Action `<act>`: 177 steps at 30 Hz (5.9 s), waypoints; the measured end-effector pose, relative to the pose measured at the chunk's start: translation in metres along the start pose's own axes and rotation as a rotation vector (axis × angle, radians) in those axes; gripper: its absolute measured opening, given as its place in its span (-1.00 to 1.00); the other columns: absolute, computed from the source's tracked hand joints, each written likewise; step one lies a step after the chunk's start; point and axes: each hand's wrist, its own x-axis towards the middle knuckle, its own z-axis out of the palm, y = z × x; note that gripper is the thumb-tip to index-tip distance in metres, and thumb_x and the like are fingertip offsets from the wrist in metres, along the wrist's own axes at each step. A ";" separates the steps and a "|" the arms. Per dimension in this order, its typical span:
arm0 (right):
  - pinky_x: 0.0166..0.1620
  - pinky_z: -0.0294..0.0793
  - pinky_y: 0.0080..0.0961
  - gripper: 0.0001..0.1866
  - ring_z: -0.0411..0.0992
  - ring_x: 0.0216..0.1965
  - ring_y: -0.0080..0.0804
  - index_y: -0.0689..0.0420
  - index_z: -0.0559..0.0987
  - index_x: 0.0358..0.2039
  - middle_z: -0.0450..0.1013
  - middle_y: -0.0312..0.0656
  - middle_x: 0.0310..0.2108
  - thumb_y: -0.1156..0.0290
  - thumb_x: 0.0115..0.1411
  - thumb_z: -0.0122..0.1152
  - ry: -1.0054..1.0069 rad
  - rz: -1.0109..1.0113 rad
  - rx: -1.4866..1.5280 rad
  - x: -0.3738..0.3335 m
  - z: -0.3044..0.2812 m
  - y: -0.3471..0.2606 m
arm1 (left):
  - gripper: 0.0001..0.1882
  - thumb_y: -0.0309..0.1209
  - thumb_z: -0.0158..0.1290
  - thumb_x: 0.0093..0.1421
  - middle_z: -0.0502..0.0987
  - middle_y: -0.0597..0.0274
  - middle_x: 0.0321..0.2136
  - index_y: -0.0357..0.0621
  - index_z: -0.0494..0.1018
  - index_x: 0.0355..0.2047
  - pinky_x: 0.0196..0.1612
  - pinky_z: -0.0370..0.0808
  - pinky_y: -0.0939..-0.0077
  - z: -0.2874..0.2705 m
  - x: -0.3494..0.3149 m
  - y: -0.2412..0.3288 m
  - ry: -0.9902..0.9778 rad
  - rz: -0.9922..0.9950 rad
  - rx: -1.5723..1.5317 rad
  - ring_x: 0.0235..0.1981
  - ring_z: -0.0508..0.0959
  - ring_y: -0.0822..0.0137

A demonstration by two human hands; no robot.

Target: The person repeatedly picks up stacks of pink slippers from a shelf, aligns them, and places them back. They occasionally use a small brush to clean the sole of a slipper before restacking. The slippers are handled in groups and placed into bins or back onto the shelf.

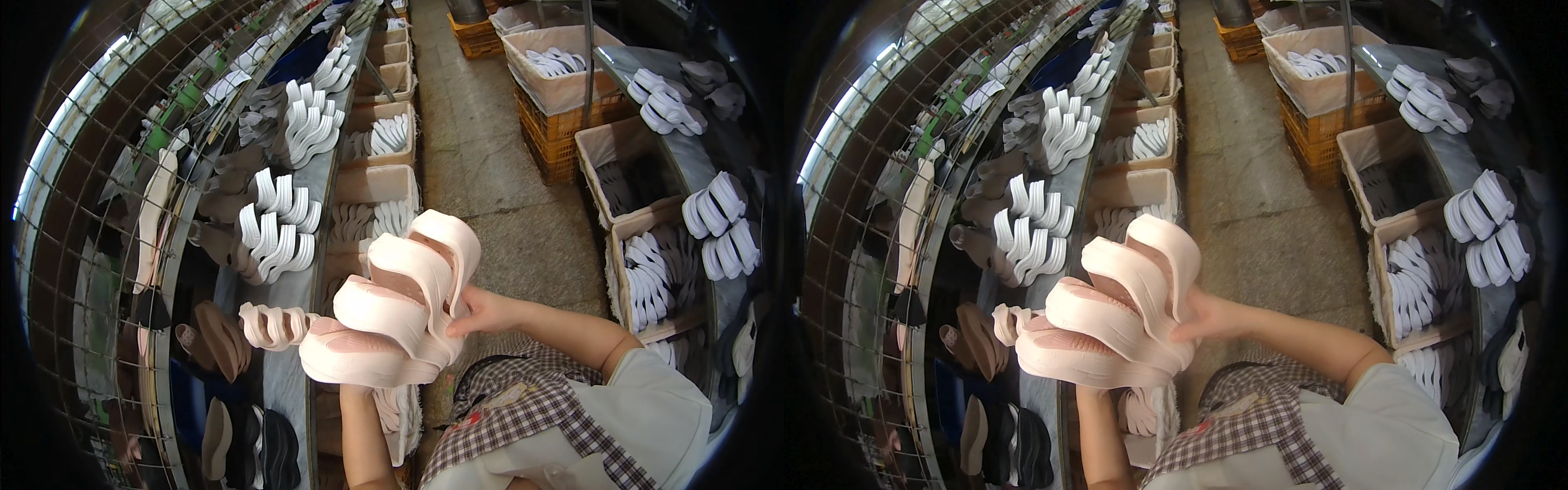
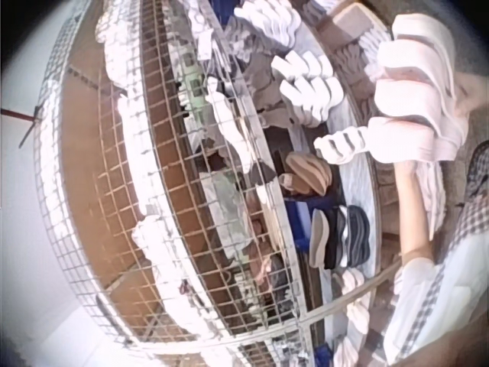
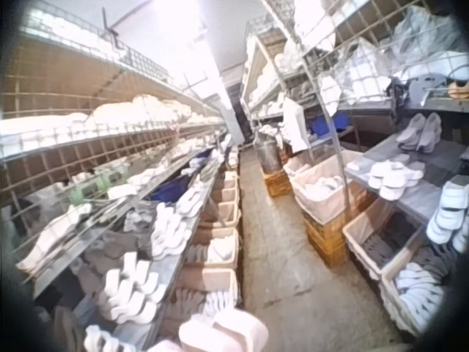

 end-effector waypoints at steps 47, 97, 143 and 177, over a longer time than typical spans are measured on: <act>0.27 -0.02 -0.34 0.13 -0.03 0.28 -0.25 0.20 -0.20 0.30 -0.03 -0.06 0.26 0.30 -0.11 0.41 0.095 0.195 0.232 0.009 -0.018 0.018 | -0.51 -0.53 0.16 0.05 0.46 0.17 -0.09 -0.33 0.34 0.01 0.01 0.36 0.45 0.009 -0.013 -0.005 -0.089 -0.035 -0.150 -0.06 0.45 0.34; 0.14 0.31 -0.27 -0.33 0.28 0.11 -0.24 0.05 0.14 0.23 0.22 0.02 0.12 0.27 0.10 0.11 0.074 -0.074 0.391 0.007 0.012 -0.012 | -0.53 -0.32 -0.07 0.20 0.42 -0.03 -0.05 -0.37 0.27 0.06 0.01 0.42 0.37 0.025 -0.031 0.011 0.136 -0.221 -0.855 -0.07 0.47 0.18; 0.17 0.25 -0.30 -0.28 0.23 0.13 -0.26 0.14 0.07 0.21 0.16 -0.02 0.12 0.26 0.05 0.05 0.202 0.070 0.431 0.001 0.020 -0.007 | -0.53 -0.32 -0.22 0.27 0.40 -0.11 -0.01 -0.40 0.22 0.09 0.01 0.45 0.28 0.020 -0.043 0.018 0.222 -0.210 -0.938 -0.06 0.48 0.10; 0.24 0.08 -0.33 -0.35 0.10 0.21 -0.27 0.22 0.04 0.23 0.09 -0.01 0.18 0.44 0.14 -0.01 0.158 0.067 0.520 0.005 0.032 -0.047 | -0.50 -0.38 -0.13 0.24 0.38 -0.06 0.01 -0.36 0.15 0.15 0.01 0.45 0.31 0.008 -0.043 -0.011 0.249 -0.219 -0.778 -0.04 0.47 0.13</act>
